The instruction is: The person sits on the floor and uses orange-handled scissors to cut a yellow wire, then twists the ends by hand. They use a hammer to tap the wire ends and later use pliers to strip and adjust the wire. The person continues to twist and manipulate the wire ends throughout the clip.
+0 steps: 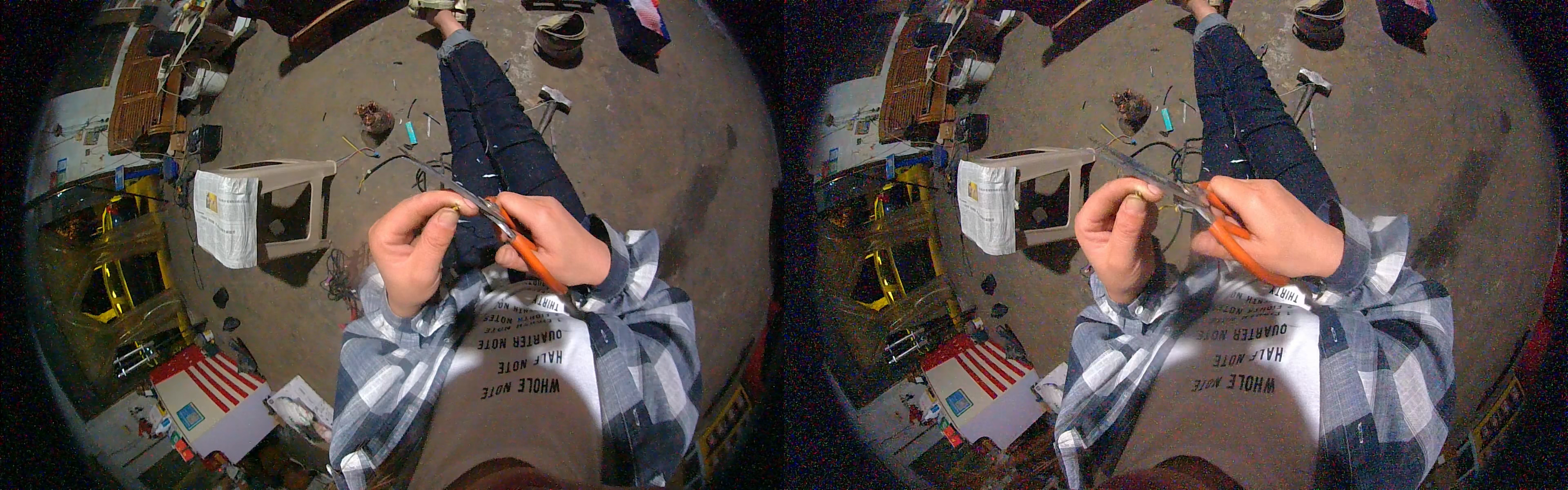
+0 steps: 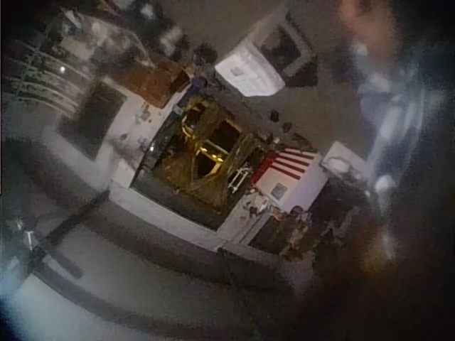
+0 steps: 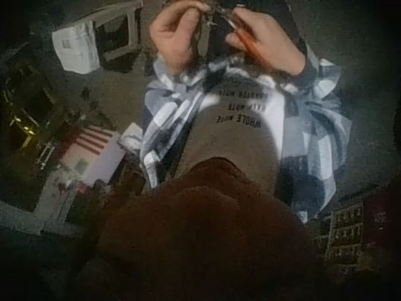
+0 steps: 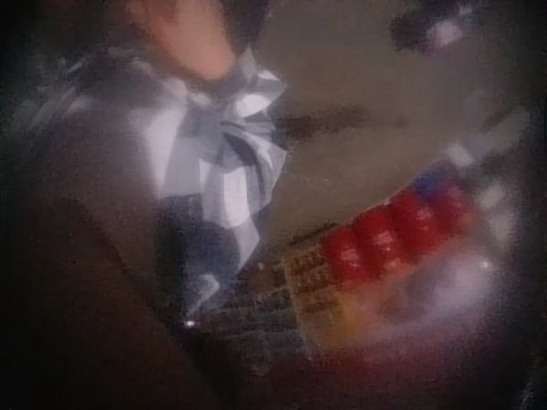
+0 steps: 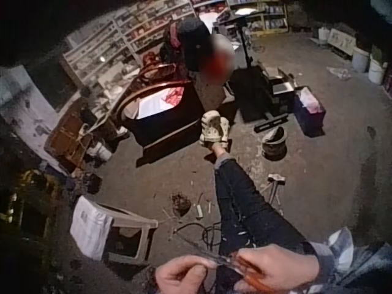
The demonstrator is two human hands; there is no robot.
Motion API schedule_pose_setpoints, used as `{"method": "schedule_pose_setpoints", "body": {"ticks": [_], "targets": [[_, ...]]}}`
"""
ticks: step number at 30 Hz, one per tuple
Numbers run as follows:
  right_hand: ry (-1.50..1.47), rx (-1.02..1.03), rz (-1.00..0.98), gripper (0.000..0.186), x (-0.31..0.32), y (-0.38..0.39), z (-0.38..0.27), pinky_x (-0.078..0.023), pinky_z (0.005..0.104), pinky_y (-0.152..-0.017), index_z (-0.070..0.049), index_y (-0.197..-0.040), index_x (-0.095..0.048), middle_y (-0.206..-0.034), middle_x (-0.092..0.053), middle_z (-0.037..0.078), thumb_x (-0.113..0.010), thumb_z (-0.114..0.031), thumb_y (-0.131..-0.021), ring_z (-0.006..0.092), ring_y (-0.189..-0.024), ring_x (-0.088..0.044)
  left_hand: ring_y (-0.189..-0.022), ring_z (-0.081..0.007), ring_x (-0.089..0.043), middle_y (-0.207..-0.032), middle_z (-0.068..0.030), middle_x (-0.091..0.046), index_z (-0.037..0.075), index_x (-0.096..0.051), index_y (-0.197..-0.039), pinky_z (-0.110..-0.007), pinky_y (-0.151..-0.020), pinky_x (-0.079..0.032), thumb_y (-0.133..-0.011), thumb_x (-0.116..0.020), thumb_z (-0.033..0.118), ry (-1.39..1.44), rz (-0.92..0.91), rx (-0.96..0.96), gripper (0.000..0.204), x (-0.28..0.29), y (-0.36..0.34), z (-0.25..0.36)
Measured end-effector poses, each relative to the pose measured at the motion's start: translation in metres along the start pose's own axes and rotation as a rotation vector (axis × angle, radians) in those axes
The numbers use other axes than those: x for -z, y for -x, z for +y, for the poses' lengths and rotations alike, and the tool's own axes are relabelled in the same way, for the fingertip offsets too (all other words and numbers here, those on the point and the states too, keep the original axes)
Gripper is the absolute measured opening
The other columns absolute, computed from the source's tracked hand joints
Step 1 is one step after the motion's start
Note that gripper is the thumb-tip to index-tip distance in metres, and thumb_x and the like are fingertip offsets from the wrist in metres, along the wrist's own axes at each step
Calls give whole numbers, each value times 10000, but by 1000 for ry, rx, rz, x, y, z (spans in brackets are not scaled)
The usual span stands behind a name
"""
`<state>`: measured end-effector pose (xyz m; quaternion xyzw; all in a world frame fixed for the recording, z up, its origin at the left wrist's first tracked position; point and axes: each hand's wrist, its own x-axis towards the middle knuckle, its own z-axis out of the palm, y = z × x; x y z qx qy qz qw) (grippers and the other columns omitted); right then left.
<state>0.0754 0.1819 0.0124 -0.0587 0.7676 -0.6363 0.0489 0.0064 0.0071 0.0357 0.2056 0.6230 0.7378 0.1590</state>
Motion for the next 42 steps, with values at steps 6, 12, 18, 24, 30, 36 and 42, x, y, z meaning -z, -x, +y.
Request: {"method": "schedule_pose_setpoints", "body": {"ticks": [6, 12, 18, 24, 30, 36, 42], "targets": [[63, 4, -39, 362, 4, 4, -3, -424, 366, -546, -9, -888, -482, -692, -515, 140, -728, -226, -734, 337, -617, -538, -690, -95, -572, -823, -75, -662, -31, -662, -892, -216, -630, -438, -848, -579, 42, -65, -48, -40, 119, 5, 2, 1], [80, 30, -64, 407, 4, 6, -5, -427, 372, -556, -31, -905, -470, -700, -509, 122, -749, -260, -717, 327, -626, -535, -596, -59, -517, -787, -46, -658, -10, -677, -884, -196, -536, -385, -838, -602, 49, -123, -64, -105, 106, 6, 3, 0], [103, 42, -66, 425, 5, 5, -4, -427, 368, -558, -30, -900, -464, -694, -502, 112, -762, -261, -705, 316, -621, -533, -601, -59, -519, -790, -44, -657, -7, -673, -885, -196, -541, -388, -846, -595, 51, -86, -58, -108, 105, 5, 2, -1], [99, 23, -74, 403, 5, 7, -5, -426, 369, -557, -25, -893, -466, -693, -498, 117, -750, -250, -718, 316, -620, -535, -726, -108, -585, -851, -84, -660, -39, -641, -903, -224, -660, -446, -864, -573, 65, 18, -70, -33, 130, 6, 5, 0], [47, -41, -78, 315, 0, 7, -5, -430, 372, -560, -13, -902, -491, -694, -520, 146, -705, -189, -752, 327, -629, -551, -773, -129, -588, -886, -110, -646, -59, -597, -946, -232, -711, -449, -887, -550, 103, 254, -46, 78, 179, 4, 7, -5], [29, -29, -62, 298, -1, 6, -5, -432, 371, -562, -11, -911, -508, -700, -535, 155, -697, -185, -761, 325, -629, -558, -614, -49, -455, -868, -97, -642, -53, -596, -944, -187, -555, -339, -889, -568, 145, 391, -66, 169, 207, 8, 6, -13], [40, -31, -73, 305, -3, 6, -1, -431, 370, -564, -2, -918, -508, -694, -529, 154, -692, -191, -766, 326, -622, -553, -555, -25, -412, -838, -83, -641, -48, -594, -942, -176, -490, -293, -890, -571, 152, 446, -78, 193, 209, 11, 5, -16]]}}
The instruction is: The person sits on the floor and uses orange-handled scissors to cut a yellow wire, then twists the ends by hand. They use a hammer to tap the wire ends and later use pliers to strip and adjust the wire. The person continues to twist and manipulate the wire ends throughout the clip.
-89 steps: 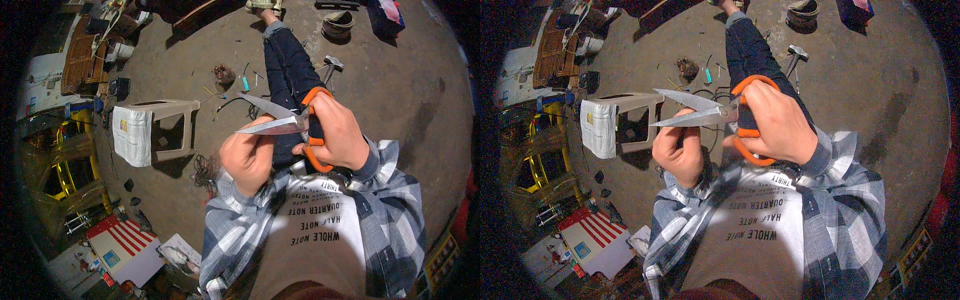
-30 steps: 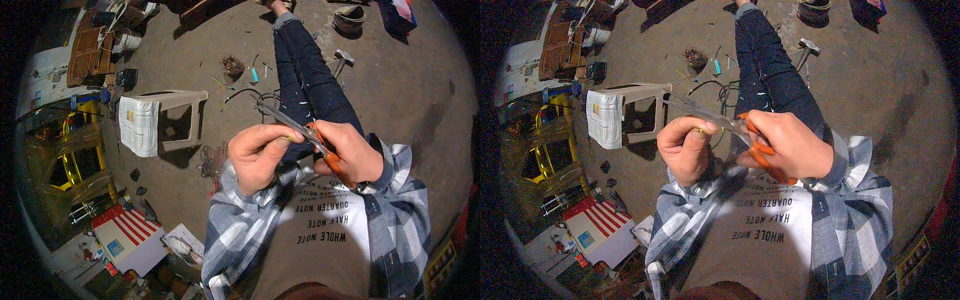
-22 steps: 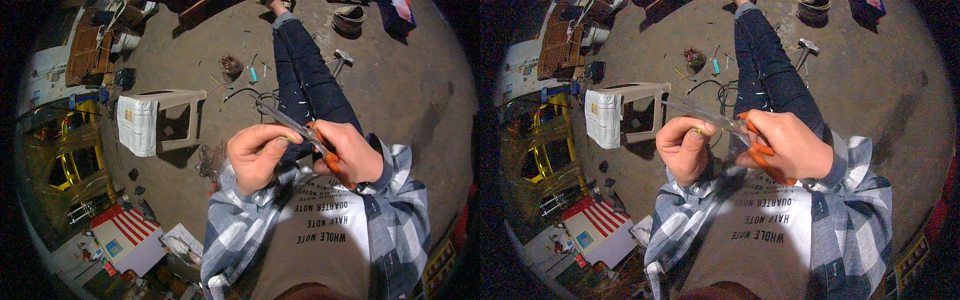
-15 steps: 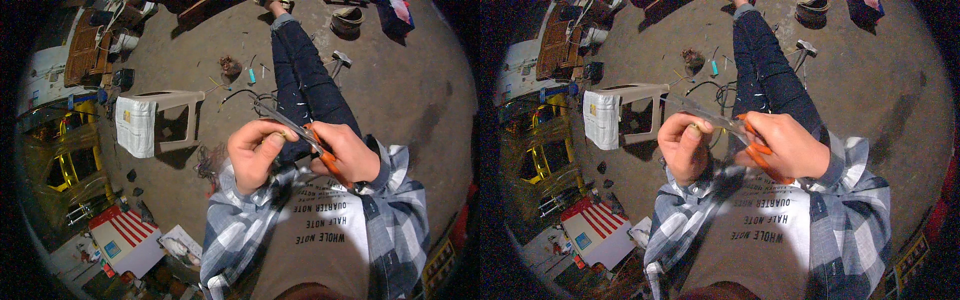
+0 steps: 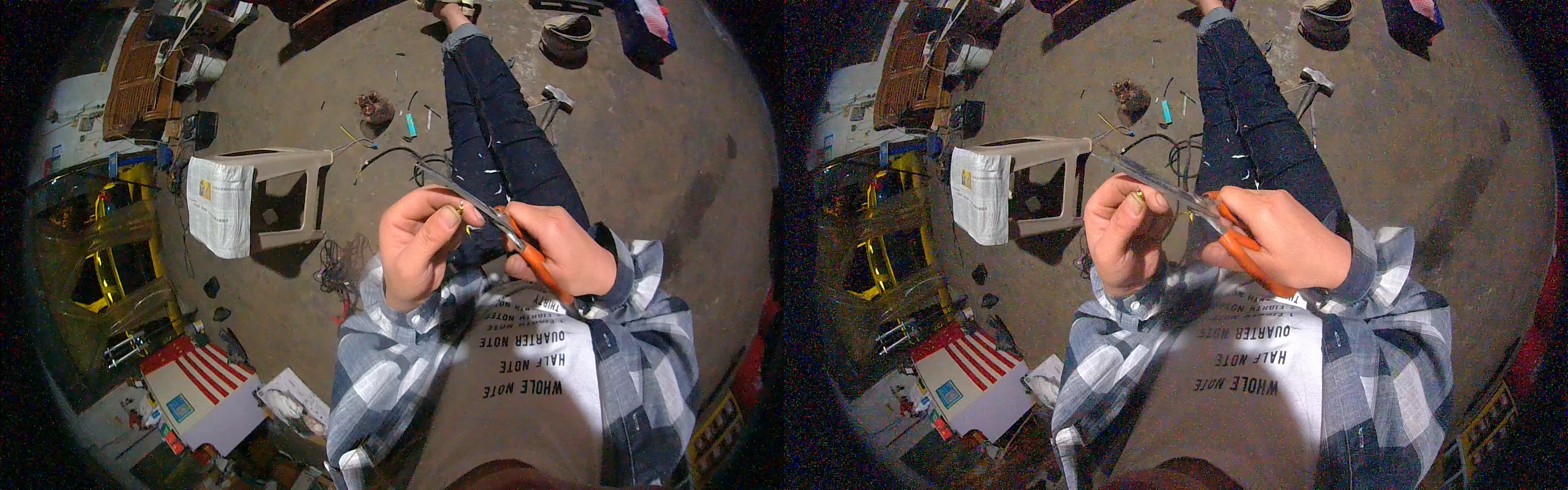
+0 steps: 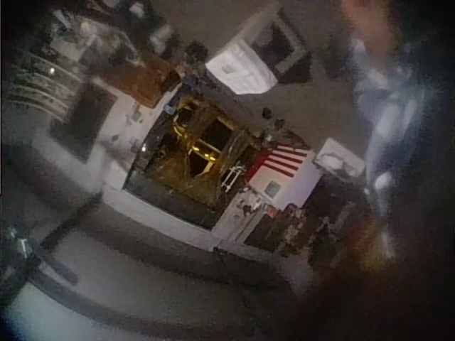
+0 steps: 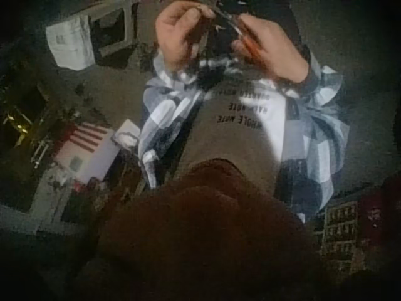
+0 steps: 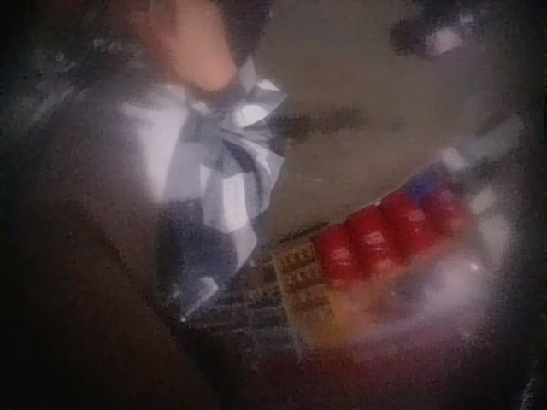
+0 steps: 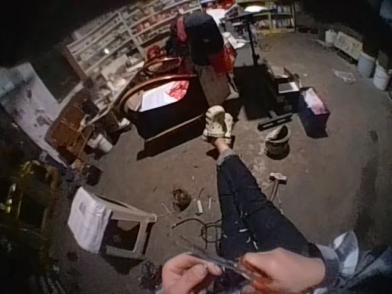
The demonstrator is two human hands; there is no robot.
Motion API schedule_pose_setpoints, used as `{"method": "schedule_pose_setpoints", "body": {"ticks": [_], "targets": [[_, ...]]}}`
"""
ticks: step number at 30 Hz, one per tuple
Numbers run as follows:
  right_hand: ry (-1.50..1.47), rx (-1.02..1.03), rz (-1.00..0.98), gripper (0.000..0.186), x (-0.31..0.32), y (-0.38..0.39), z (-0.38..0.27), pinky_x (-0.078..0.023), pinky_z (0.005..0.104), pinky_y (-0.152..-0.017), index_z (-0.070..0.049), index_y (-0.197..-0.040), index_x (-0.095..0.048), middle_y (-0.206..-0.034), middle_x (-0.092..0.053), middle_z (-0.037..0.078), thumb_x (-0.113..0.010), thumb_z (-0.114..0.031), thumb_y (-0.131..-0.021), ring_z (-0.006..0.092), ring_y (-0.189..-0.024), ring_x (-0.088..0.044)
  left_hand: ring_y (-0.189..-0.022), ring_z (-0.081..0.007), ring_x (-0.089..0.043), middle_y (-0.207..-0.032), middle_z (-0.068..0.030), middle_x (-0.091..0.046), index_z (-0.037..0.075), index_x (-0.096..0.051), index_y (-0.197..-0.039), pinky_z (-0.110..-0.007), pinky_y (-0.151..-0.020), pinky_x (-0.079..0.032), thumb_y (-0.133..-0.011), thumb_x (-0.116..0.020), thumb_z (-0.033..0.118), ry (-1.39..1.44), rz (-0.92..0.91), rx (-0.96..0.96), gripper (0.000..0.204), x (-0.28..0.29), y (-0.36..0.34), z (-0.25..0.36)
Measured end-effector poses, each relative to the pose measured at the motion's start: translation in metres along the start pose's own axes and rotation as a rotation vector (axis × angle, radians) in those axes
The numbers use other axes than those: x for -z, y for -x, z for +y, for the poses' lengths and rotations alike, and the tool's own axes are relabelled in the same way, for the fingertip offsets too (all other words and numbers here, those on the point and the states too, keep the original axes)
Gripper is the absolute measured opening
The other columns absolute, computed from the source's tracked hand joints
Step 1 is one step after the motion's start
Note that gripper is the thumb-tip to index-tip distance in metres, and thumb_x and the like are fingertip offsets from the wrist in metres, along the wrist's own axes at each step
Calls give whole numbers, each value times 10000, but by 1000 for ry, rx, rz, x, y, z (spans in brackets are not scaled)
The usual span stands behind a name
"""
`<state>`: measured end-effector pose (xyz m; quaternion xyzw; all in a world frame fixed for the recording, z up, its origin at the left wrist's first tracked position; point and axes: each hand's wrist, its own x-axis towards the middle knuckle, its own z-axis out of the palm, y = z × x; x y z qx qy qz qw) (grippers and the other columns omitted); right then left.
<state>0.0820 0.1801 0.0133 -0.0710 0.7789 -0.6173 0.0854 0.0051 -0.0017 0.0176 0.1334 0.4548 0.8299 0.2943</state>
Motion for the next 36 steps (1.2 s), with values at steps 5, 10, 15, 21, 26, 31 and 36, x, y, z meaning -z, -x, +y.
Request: {"method": "schedule_pose_setpoints", "body": {"ticks": [5, 10, 15, 21, 26, 31, 36], "targets": [[-7, -7, -15, 307, 1, 1, 0, -430, 369, -563, -1, -923, -509, -690, -527, 152, -691, -192, -767, 327, -618, -552, -537, -25, -401, -809, -75, -626, -49, -588, -943, -174, -478, -283, -895, -564, 160, -8, -3, -15, 215, 0, 0, -1], [-24, -1, -7, 314, 0, 0, 1, -430, 369, -560, -1, -926, -510, -694, -530, 151, -694, -197, -764, 329, -623, -553, -503, -29, -368, -780, -69, -605, -49, -568, -951, -189, -460, -260, -904, -545, 170, 94, -23, 38, 225, 3, -1, -2], [56, 13, 6, 341, 1, 0, 1, -433, 372, -567, -4, -940, -515, -705, -530, 146, -708, -211, -750, 333, -637, -556, -504, -24, -360, -787, -61, -609, -40, -563, -954, -189, -460, -254, -907, -538, 168, 116, -13, 81, 215, 2, -1, 1], [88, 16, 30, 354, 4, 0, -1, -434, 382, -567, -10, -919, -511, -715, -529, 143, -719, -228, -734, 336, -643, -561, -623, -31, -470, -871, -79, -638, -44, -566, -984, -170, -546, -340, -897, -551, 128, -86, 55, 33, 194, -1, 1, 2], [119, 10, 56, 362, 5, 0, -2, -436, 384, -562, -12, -894, -502, -716, -536, 140, -728, -239, -724, 334, -644, -565, -799, -100, -581, -916, -97, -638, -59, -561, -1021, -217, -717, -442, -888, -559, 93, -118, 62, -16, 202, -3, -1, -1], [162, -35, 41, 400, 7, 0, -3, -444, 380, -563, -14, -905, -507, -710, -542, 135, -746, -268, -709, 332, -648, -574, -807, -96, -569, -904, -78, -625, -63, -556, -1026, -217, -729, -437, -886, -558, 75, -154, 78, -39, 197, -6, -1, 2], [333, 66, 162, 494, 7, 1, -5, -463, 374, -592, -6, -929, -500, -764, -550, 132, -770, -331, -673, 330, -690, -585, -746, -60, -511, -882, -36, -588, -58, -546, -1005, -191, -675, -403, -872, -572, 65, -189, 55, -108, 182, 3, -1, -3]]}}
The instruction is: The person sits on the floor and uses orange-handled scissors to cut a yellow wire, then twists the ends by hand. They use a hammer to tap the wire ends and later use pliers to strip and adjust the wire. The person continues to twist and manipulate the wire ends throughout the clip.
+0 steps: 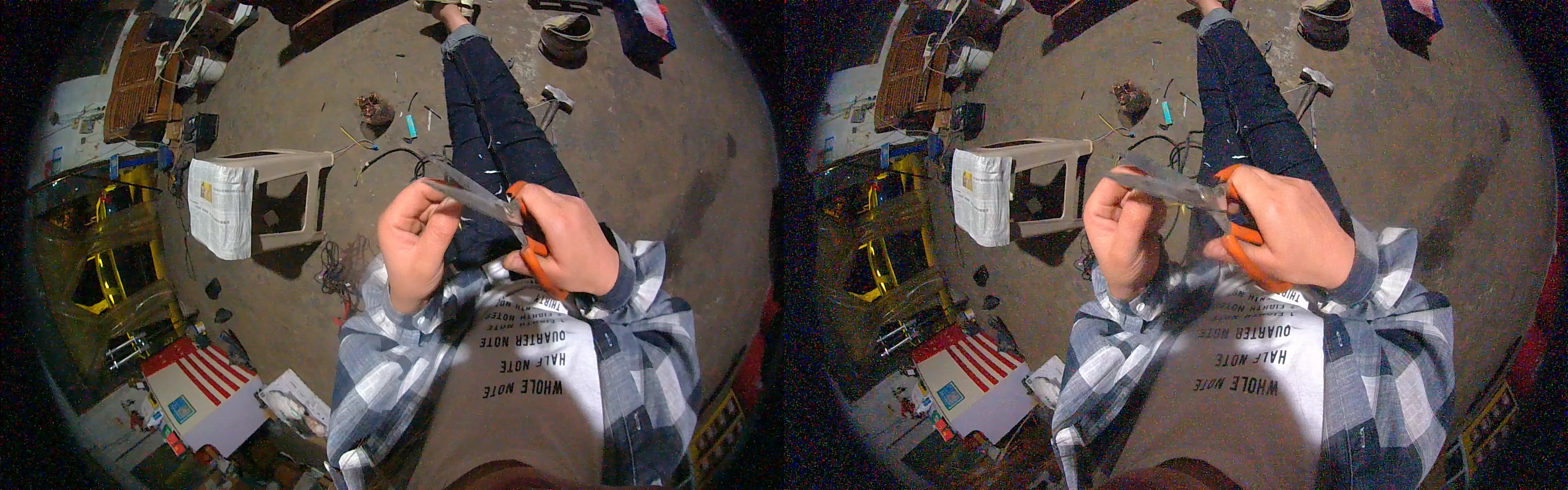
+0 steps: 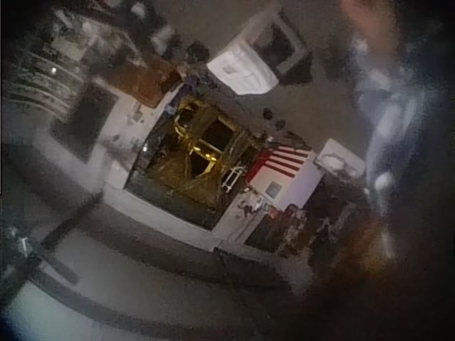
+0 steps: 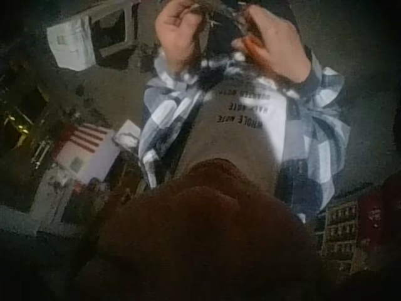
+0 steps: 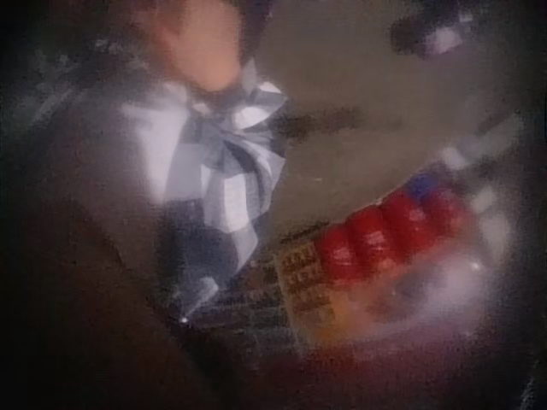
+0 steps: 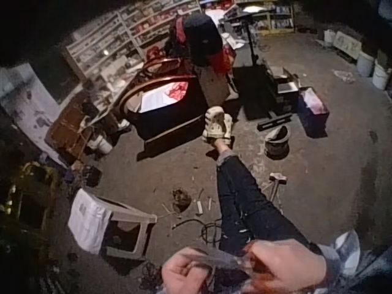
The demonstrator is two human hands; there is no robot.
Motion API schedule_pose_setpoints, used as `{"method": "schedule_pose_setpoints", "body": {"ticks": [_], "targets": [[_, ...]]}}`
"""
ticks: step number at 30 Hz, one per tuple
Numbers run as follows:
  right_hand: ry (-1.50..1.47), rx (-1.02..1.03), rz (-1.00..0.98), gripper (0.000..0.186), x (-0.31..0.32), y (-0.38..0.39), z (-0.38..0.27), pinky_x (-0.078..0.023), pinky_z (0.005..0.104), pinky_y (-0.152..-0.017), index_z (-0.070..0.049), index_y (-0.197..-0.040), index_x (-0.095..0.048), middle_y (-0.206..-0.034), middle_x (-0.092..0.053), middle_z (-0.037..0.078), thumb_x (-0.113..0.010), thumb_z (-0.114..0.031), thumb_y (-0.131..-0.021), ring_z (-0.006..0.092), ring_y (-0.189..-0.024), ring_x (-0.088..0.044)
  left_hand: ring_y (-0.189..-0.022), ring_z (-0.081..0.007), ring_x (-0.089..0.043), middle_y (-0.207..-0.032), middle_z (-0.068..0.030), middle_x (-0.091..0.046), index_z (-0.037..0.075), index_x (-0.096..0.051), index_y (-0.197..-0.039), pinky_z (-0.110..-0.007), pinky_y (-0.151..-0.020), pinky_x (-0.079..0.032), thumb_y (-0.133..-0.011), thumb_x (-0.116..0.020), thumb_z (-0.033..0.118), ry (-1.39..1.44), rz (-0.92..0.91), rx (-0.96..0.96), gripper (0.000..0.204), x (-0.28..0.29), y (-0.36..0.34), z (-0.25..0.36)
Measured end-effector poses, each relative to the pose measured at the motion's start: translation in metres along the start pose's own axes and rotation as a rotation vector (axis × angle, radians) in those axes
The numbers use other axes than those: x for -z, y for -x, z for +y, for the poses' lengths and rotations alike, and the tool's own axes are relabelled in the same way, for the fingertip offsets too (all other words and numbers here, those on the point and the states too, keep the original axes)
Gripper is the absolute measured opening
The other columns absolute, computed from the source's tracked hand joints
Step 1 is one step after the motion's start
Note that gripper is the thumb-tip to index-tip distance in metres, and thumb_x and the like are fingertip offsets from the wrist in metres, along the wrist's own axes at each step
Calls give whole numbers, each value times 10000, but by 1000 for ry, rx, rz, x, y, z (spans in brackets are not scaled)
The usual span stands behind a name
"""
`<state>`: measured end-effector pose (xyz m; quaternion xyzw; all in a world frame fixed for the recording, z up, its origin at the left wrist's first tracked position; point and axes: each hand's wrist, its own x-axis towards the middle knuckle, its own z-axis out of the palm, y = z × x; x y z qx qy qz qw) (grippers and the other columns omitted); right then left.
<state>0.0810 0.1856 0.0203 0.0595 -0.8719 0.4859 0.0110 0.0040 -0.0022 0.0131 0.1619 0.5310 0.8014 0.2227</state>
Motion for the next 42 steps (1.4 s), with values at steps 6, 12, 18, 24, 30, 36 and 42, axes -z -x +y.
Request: {"method": "schedule_pose_setpoints", "body": {"ticks": [6, 12, 18, 24, 30, 36, 42], "targets": [[161, 76, 111, 594, 1, -2, 1, -471, 371, -614, -7, -955, -494, -843, -549, 137, -781, -409, -625, 329, -746, -589, -750, -49, -495, -904, -30, -559, -51, -538, -979, -181, -655, -385, -839, -613, 85, -88, 68, -47, 209, -2, 1, -3], [188, 75, 147, 603, 1, -4, 0, -476, 374, -617, -11, -951, -497, -843, -546, 133, -776, -432, -622, 327, -755, -589, -740, -47, -499, -875, -22, -568, -47, -542, -978, -179, -644, -386, -837, -612, 71, -206, 53, -80, 196, 0, 2, 0], [200, 80, 165, 599, 0, -4, 1, -476, 375, -616, -12, -949, -500, -848, -544, 130, -770, -439, -626, 327, -761, -589, -658, -44, -468, -794, -4, -555, -32, -543, -968, -179, -569, -349, -822, -640, 108, -242, 136, -105, 225, -12, 3, 2], [175, 69, 154, 601, 1, -4, -1, -473, 375, -612, -4, -941, -499, -841, -543, 135, -780, -424, -615, 329, -754, -589, -639, -44, -460, -776, 1, -550, -22, -543, -961, -180, -546, -336, -817, -656, 118, -284, 160, -129, 231, -13, 2, 1], [155, 68, 135, 603, 1, -5, -2, -471, 375, -606, -2, -942, -498, -837, -545, 137, -786, -414, -610, 331, -746, -588, -633, -40, -446, -766, 6, -538, -20, -544, -939, -178, -548, -328, -812, -656, 99, -289, 172, -137, 207, -13, 3, 0], [139, 50, 128, 609, 0, -4, -1, -470, 374, -587, -4, -949, -498, -819, -548, 132, -785, -423, -613, 326, -719, -591, -629, -38, -436, -750, 12, -532, -18, -547, -905, -179, -549, -322, -814, -652, 90, -297, 155, -95, 176, -11, 5, 2], [119, 34, 101, 595, 2, -4, -1, -472, 375, -568, 5, -962, -508, -762, -543, 131, -788, -401, -629, 322, -679, -593, -658, -33, -460, -772, 10, -554, -34, -560, -948, -176, -585, -355, -851, -601, 55, -342, 195, -127, 138, -14, 4, 2]]}}
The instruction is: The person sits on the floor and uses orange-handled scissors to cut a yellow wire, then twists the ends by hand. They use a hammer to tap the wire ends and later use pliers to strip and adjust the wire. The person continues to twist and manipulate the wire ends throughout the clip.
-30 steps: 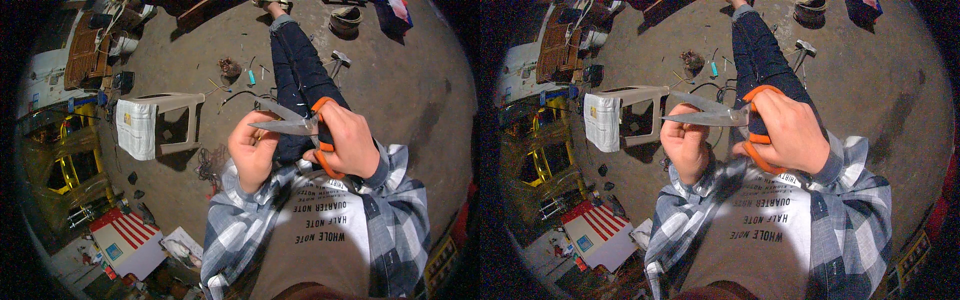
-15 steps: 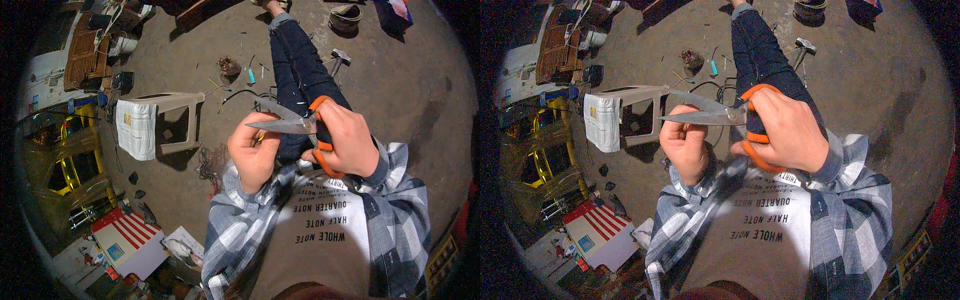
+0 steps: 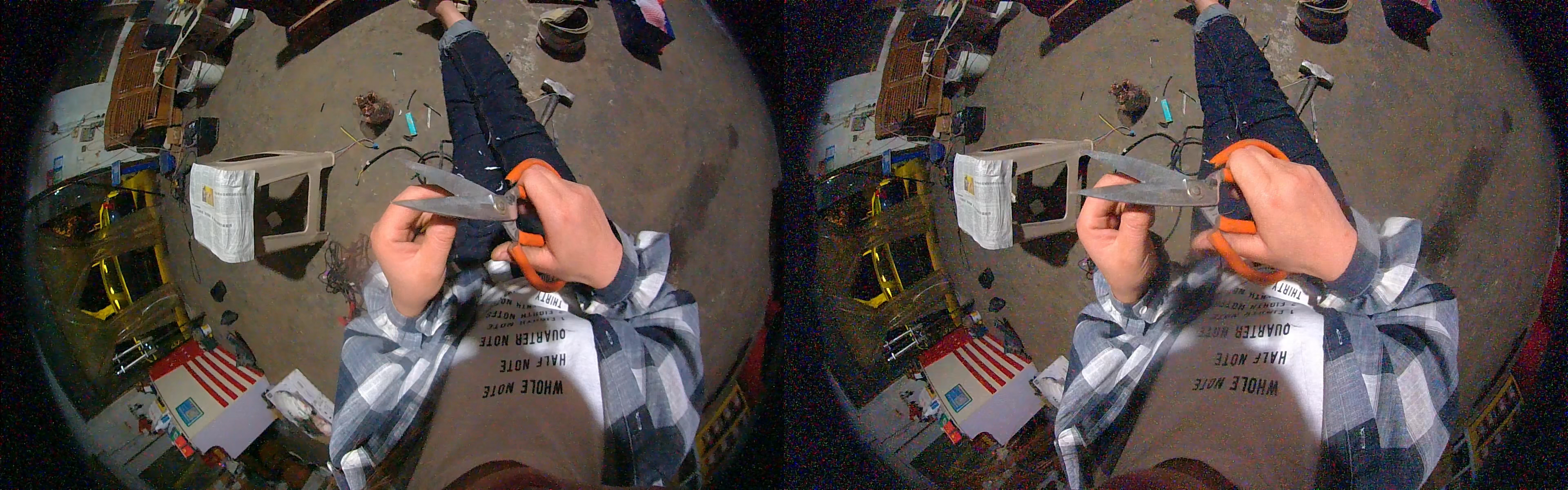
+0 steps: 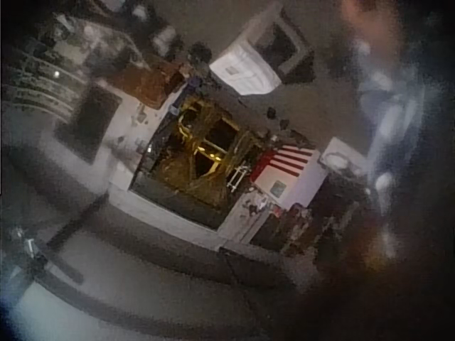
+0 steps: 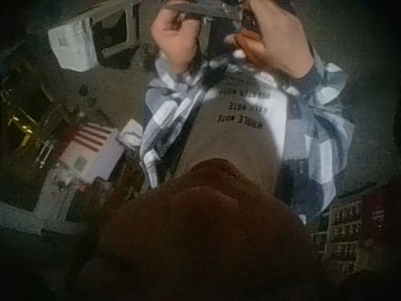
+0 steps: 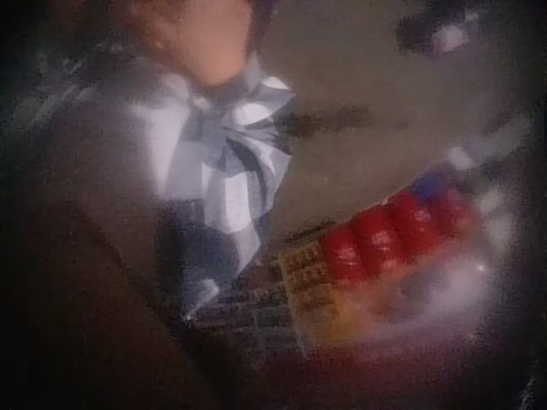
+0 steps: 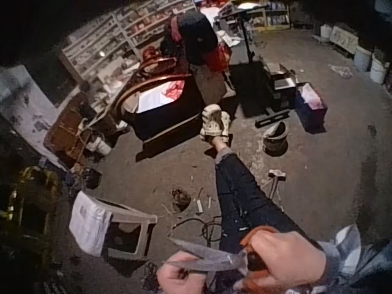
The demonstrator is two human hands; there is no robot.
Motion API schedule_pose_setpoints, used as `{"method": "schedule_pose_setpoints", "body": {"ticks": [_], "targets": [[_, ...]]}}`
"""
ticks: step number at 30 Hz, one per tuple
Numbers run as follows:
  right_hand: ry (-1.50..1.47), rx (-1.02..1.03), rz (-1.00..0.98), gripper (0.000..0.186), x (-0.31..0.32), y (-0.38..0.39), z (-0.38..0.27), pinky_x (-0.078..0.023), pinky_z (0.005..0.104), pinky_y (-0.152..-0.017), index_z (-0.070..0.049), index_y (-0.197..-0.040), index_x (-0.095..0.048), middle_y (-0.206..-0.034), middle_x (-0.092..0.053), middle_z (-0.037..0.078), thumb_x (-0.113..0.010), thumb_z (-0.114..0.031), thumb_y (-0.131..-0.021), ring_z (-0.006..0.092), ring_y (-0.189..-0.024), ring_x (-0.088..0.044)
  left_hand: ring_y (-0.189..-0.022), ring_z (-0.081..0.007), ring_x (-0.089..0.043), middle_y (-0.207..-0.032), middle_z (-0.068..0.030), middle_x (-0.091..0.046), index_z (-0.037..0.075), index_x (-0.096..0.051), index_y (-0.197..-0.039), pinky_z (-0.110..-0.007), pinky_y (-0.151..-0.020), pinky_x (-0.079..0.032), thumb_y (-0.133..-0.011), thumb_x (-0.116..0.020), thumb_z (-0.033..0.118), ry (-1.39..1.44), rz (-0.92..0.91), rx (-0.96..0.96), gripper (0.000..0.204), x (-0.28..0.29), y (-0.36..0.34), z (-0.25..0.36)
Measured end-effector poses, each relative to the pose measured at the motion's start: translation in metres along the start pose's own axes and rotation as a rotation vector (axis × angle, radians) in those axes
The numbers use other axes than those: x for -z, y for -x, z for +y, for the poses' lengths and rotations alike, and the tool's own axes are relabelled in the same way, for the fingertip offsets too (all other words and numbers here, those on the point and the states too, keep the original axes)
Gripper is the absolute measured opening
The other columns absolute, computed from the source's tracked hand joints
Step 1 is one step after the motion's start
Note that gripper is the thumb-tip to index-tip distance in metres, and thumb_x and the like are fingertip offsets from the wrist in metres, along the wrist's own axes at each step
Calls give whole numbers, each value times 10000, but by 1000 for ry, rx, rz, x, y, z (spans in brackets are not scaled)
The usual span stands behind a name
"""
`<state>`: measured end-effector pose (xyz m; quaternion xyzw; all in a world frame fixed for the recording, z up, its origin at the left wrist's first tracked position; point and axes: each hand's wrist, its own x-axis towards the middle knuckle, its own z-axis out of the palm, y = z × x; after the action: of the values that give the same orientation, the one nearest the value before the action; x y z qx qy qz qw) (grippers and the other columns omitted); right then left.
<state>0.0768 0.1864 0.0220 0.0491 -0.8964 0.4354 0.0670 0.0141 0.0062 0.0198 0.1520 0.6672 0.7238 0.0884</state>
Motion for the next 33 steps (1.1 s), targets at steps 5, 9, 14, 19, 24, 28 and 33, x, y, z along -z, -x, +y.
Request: {"method": "schedule_pose_setpoints", "body": {"ticks": [5, 9, 14, 19, 24, 28, 33], "targets": [[-119, -58, -82, 509, -3, 2, 2, -464, 372, -553, 3, -947, -512, -725, -540, 136, -775, -333, -670, 317, -658, -591, -710, -43, -507, -839, -20, -601, -45, -568, -990, -174, -630, -390, -875, -579, 48, 63, -56, 24, 149, 4, -1, 0], [-358, -106, -226, 368, -5, 5, 3, -459, 373, -579, 3, -938, -507, -731, -547, 150, -718, -219, -733, 339, -674, -584, -757, -66, -543, -878, -43, -617, -49, -570, -1002, -185, -677, -416, -878, -575, 53, 137, -120, 91, 161, 8, -1, 2], [-521, -104, -326, 246, -4, 4, 0, -454, 370, -602, 6, -926, -498, -735, -540, 175, -646, -134, -786, 351, -686, -577, -797, -96, -579, -901, -77, -631, -61, -570, -998, -208, -725, -445, -886, -557, 59, 193, -138, 117, 164, 5, -3, 4], [-898, -278, -438, 243, -14, 13, 9, -401, 286, -515, -24, -887, -484, -645, -484, 52, -569, -251, -867, 168, -568, -507, -839, -119, -589, -912, -93, -637, -62, -590, -978, -232, -764, -455, -891, -541, 59, 215, -195, 110, 157, 9, -3, 2], [-1068, -249, -438, 340, -16, 16, 10, -342, 234, -477, -59, -866, -476, -611, -418, -23, -430, -391, -926, 76, -536, -415, -849, -125, -589, -913, -95, -639, -57, -602, -960, -237, -769, -454, -891, -542, 68, 214, -201, 117, 154, 9, -2, 1], [-1050, -248, -443, 337, -18, 17, 12, -335, 233, -477, -63, -867, -477, -611, -419, -25, -423, -390, -930, 72, -540, -410, -834, -124, -589, -898, -90, -642, -53, -609, -944, -234, -758, -452, -892, -550, 79, 192, -219, 90, 153, 10, -3, -1], [-1022, -232, -449, 321, -18, 18, 14, -327, 227, -479, -64, -875, -481, -614, -410, -39, -432, -376, -928, 61, -547, -395, -825, -120, -589, -881, -79, -646, -47, -617, -929, -229, -746, -451, -891, -559, 87, 152, -233, 73, 151, 10, -4, 0]]}}
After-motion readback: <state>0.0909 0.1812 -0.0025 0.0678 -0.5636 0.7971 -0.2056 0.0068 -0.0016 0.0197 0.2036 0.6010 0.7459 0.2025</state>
